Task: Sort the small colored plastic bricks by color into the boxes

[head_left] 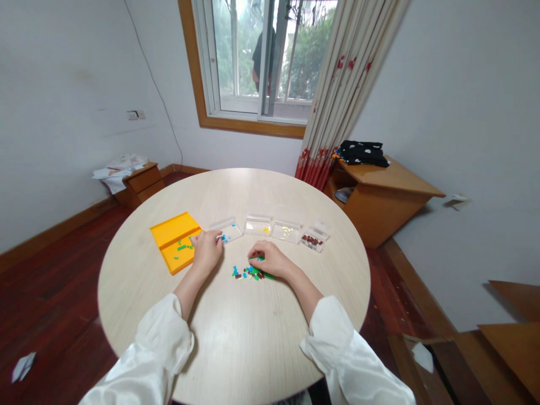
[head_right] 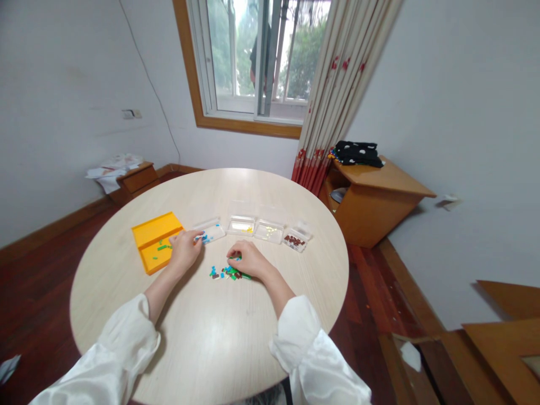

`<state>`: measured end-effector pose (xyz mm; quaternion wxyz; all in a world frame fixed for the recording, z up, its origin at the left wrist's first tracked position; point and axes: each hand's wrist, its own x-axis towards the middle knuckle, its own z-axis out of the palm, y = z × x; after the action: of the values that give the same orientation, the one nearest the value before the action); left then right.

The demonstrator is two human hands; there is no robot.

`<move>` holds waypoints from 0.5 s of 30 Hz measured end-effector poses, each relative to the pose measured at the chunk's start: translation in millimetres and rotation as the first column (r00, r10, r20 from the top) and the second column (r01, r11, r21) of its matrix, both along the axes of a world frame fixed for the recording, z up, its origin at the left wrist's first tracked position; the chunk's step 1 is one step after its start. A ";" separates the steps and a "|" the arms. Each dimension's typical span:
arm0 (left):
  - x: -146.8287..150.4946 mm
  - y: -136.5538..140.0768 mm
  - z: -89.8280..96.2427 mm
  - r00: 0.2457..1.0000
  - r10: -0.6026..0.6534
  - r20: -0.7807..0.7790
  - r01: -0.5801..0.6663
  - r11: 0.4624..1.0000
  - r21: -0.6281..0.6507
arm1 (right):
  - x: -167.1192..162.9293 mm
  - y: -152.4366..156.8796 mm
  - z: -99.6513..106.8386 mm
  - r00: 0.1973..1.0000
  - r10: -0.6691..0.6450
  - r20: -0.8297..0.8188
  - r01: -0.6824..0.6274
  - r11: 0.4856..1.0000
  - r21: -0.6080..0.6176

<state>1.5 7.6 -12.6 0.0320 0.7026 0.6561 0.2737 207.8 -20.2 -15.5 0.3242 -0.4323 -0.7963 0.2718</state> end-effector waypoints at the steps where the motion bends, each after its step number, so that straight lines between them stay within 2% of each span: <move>1: 0.4 0.0 -0.1 1.000 -0.001 -0.007 0.001 1.000 -0.004 | 0.1 0.0 0.2 1.000 -0.003 0.004 0.003 1.000 0.002; 8: 0.3 -0.6 1.0 1.000 -0.007 -0.018 0.007 1.000 -0.004 | 0.6 0.7 0.3 0.999 -0.008 0.050 0.007 1.000 0.007; 15: 4.5 -3.6 2.3 0.998 -0.063 0.001 0.063 0.998 0.017 | 0.2 -0.1 1.3 0.998 -0.005 0.070 0.006 1.000 -0.016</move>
<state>6.0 4.0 -10.3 0.0352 0.7231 0.6312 0.2784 208.0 -20.4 -14.2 0.2934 -0.4465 -0.8037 0.2619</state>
